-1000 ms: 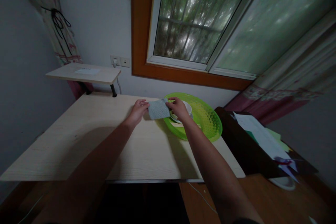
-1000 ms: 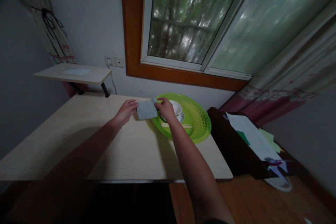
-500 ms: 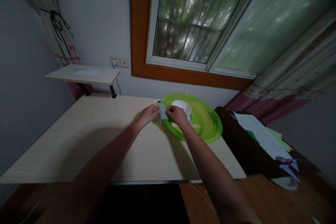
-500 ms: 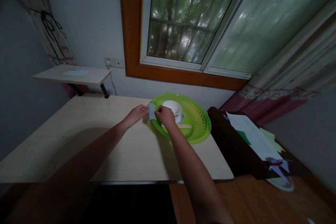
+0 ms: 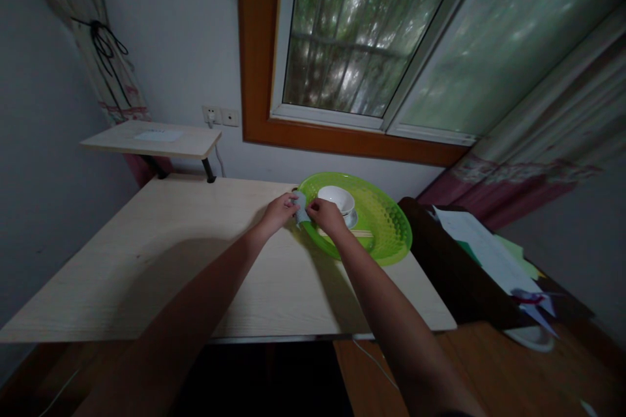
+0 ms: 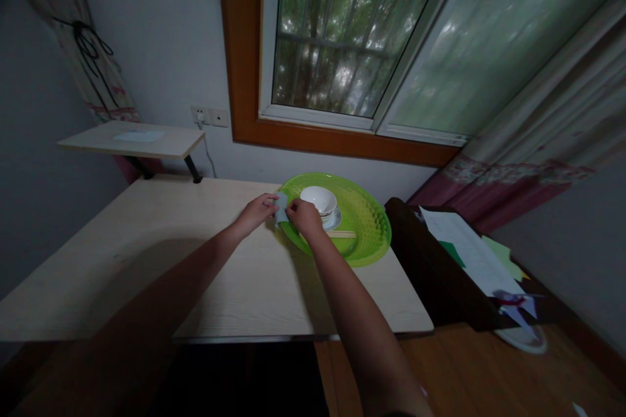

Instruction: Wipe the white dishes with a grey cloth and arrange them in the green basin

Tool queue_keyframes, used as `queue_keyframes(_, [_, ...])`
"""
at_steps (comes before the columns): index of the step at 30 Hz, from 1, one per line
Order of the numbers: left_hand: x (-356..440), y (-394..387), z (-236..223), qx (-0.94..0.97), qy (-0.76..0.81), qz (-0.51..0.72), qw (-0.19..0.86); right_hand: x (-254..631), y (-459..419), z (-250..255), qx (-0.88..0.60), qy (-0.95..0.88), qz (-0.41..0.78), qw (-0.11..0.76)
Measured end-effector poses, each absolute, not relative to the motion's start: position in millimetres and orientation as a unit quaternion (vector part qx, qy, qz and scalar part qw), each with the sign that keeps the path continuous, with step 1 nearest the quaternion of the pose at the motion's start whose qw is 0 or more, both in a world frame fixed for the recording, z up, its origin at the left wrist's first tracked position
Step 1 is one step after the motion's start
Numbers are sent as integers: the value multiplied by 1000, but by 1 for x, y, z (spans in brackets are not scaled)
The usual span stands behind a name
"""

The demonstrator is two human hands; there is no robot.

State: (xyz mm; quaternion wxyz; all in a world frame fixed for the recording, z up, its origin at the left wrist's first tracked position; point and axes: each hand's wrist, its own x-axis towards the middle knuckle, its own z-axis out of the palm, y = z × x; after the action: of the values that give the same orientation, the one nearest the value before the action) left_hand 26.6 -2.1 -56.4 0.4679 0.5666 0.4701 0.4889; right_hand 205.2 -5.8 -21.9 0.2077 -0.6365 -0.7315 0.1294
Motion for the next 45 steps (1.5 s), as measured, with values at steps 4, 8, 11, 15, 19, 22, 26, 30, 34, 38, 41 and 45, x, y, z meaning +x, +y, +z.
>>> queue_keyframes(4, [24,-6,-58,526,470,510,492,218,-15,-15,-634,-733,112,219])
queue_keyframes(8, [23,-5,-60,481,461,515,539,241,-28,-17,-604,-758,129,209])
queue_keyframes(11, [28,-2,-58,479,460,517,540,257,-33,-24,-615,-751,122,205])
queue_keyframes(15, [36,-1,-54,495,478,523,503,269,-33,-30,-629,-737,113,220])
queue_keyframes(19, [41,0,-53,489,496,529,485,270,-29,-31,-633,-720,123,255])
queue_keyframes(22, [41,3,-56,493,499,524,483,267,-32,-26,-622,-723,121,275])
queue_keyframes(26, [31,-2,-62,530,539,501,420,259,-51,-10,-561,-761,23,325])
queue_keyframes(30, [-4,-29,-76,665,524,464,260,247,-84,-1,-441,-839,-29,318])
queue_keyframes(34, [-58,-75,-97,799,464,357,140,227,-119,-15,-320,-904,45,280])
queue_keyframes(38, [-105,-118,-115,873,428,212,102,206,-139,-47,-277,-927,117,225])
queue_keyframes(41, [-119,-134,-120,891,426,132,86,195,-138,-73,-290,-930,112,198])
queue_keyframes(45, [-117,-136,-125,896,423,105,85,184,-129,-98,-315,-932,96,154])
